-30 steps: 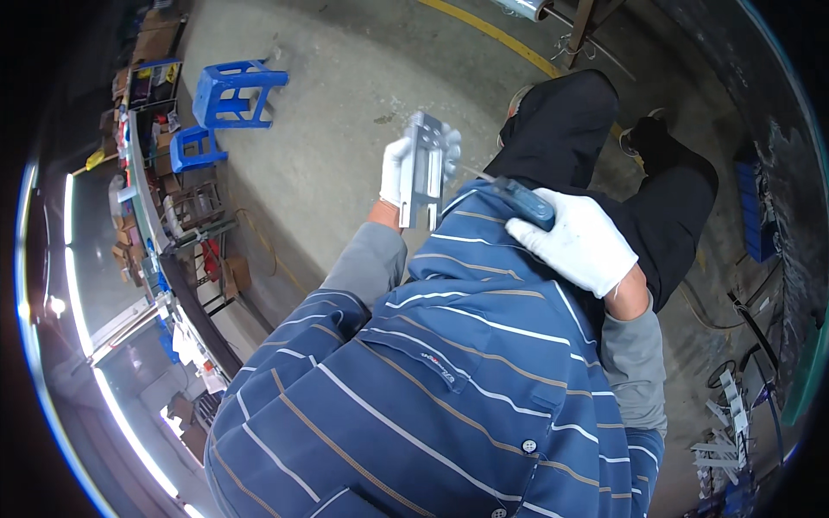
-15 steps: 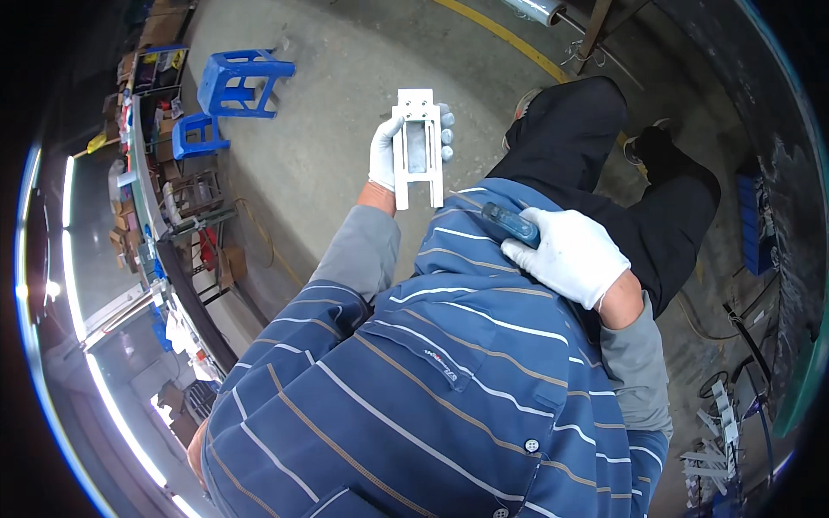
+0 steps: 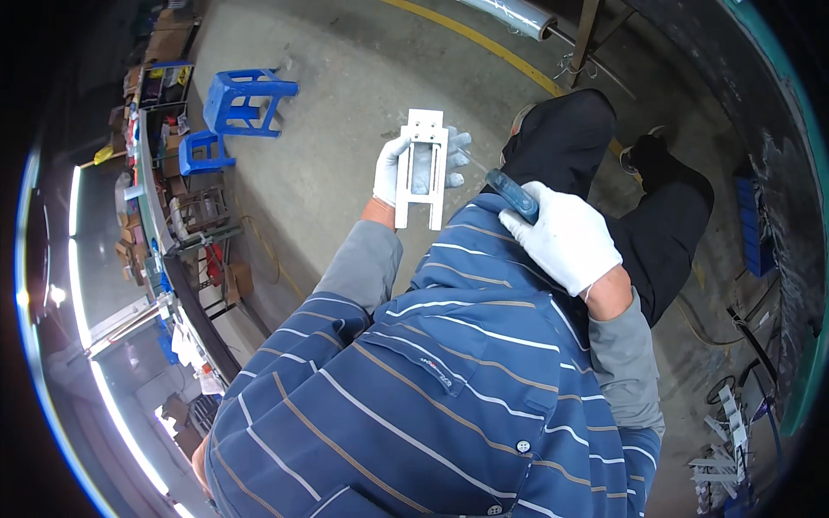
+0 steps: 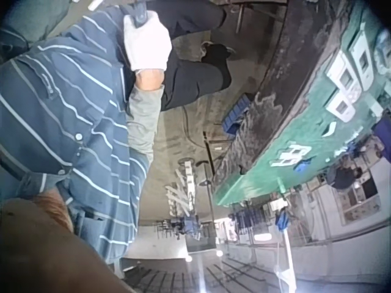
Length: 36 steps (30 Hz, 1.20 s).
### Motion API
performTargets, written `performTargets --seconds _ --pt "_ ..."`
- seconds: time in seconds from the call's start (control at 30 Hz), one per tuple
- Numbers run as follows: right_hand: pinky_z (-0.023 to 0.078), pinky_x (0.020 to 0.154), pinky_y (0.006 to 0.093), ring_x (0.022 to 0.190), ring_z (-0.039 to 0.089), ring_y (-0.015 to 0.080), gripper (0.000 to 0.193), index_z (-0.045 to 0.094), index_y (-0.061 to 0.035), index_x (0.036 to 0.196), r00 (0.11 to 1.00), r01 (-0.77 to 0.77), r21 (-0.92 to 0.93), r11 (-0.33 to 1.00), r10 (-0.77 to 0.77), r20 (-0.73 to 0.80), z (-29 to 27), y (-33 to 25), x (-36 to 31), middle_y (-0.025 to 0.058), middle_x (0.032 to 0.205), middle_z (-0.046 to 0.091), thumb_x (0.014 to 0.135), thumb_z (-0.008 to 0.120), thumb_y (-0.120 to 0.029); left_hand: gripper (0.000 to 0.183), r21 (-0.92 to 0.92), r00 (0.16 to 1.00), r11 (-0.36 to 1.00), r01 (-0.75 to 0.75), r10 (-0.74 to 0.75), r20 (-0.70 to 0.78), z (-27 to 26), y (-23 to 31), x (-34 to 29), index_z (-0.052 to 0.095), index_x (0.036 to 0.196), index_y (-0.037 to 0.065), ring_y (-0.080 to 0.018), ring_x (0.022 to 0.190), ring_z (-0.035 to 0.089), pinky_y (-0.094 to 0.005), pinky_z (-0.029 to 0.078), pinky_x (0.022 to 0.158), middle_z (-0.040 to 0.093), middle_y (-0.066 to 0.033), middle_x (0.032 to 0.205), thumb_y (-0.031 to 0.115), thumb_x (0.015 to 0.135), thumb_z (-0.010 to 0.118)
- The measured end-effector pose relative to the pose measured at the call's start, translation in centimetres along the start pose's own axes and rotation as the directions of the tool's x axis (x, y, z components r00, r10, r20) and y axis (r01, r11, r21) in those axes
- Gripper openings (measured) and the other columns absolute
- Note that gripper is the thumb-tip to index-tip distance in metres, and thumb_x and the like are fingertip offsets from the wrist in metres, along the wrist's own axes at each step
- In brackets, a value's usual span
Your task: Inspecting and processing metal components using a handheld tool at a workbench.
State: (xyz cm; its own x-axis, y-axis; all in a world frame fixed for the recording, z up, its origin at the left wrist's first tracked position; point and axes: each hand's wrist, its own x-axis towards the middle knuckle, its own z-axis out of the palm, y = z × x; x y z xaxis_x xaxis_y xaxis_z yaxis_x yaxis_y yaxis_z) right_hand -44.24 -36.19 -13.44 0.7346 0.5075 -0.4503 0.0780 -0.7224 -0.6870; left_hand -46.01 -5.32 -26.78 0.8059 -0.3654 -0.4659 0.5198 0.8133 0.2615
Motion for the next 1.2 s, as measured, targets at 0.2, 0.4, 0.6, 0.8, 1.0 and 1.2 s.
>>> performTargets --seconds 0.2,0.4,0.6,0.8,1.0,1.2 --pt "0.056 0.074 0.0373 0.071 0.069 0.0300 0.035 0.071 -0.0022 0.105 0.978 0.113 0.133 0.985 -0.133 0.158 -1.3 -0.2 -0.3 0.0126 0.089 0.075 0.096 0.071 -0.036 0.071 0.114 0.996 0.992 -0.045 0.053 -0.071 -1.5 1.2 0.1 0.053 0.147 0.000 -0.0456 0.122 0.066 -0.0605 0.056 0.096 0.059 -0.0263 0.145 0.036 0.086 0.062" --pt "0.056 0.080 0.0414 0.084 0.071 0.0360 0.043 0.070 -0.0034 0.113 0.967 0.121 0.128 0.984 -0.146 0.210 -1.3 0.3 0.3 0.0149 0.102 0.076 0.099 0.066 -0.044 0.069 -0.003 0.998 0.998 0.058 -0.058 0.004 -0.8 0.9 -0.2 0.052 0.149 0.004 -0.0401 0.110 0.070 -0.0577 0.058 0.089 0.065 -0.0236 0.136 0.042 0.092 0.060" --pt "0.056 0.079 0.0354 0.079 0.069 0.0271 0.041 0.069 -0.0050 0.117 0.989 0.082 0.282 0.956 -0.112 0.093 -2.3 3.1 -0.3 0.0107 0.098 0.075 0.099 0.067 -0.041 0.063 0.064 0.999 0.998 -0.023 0.022 0.026 4.7 1.6 2.5 0.056 0.144 0.005 -0.0374 0.103 0.071 -0.0541 0.061 0.080 0.068 -0.0220 0.129 0.044 0.095 0.059" --pt "0.054 0.077 0.0292 0.074 0.067 0.0178 0.041 0.064 0.0006 0.129 1.000 -0.009 0.761 0.648 -0.007 0.018 -5.2 9.3 -1.6 0.0086 0.094 0.071 0.095 0.075 -0.019 0.054 0.361 0.993 0.927 -0.105 0.079 0.087 16.8 6.0 7.2 0.056 0.143 0.007 -0.0336 0.102 0.071 -0.0482 0.062 0.078 0.068 -0.0205 0.127 0.042 0.102 0.056" --pt "0.054 0.078 0.0289 0.075 0.068 0.0193 0.046 0.060 0.0033 0.133 0.996 -0.090 0.912 0.399 0.052 0.076 -4.0 16.3 0.1 0.0103 0.093 0.070 0.094 0.073 -0.016 0.057 0.836 0.933 0.421 -0.353 0.218 0.285 36.4 9.5 16.9 0.051 0.150 0.009 -0.0186 0.092 0.070 -0.0312 0.057 0.068 0.067 -0.0128 0.118 0.042 0.105 0.060" --pt "0.054 0.077 0.0288 0.075 0.067 0.0188 0.047 0.060 0.0035 0.133 0.993 -0.121 0.958 0.258 0.019 0.120 -3.6 19.4 1.5 0.0106 0.094 0.070 0.092 0.072 -0.016 0.070 0.625 0.746 -0.759 -0.184 0.306 0.592 49.0 11.3 33.6 0.053 0.148 0.004 -0.0343 0.129 0.061 -0.0399 0.045 0.114 0.065 -0.0177 0.139 0.043 0.092 0.068"
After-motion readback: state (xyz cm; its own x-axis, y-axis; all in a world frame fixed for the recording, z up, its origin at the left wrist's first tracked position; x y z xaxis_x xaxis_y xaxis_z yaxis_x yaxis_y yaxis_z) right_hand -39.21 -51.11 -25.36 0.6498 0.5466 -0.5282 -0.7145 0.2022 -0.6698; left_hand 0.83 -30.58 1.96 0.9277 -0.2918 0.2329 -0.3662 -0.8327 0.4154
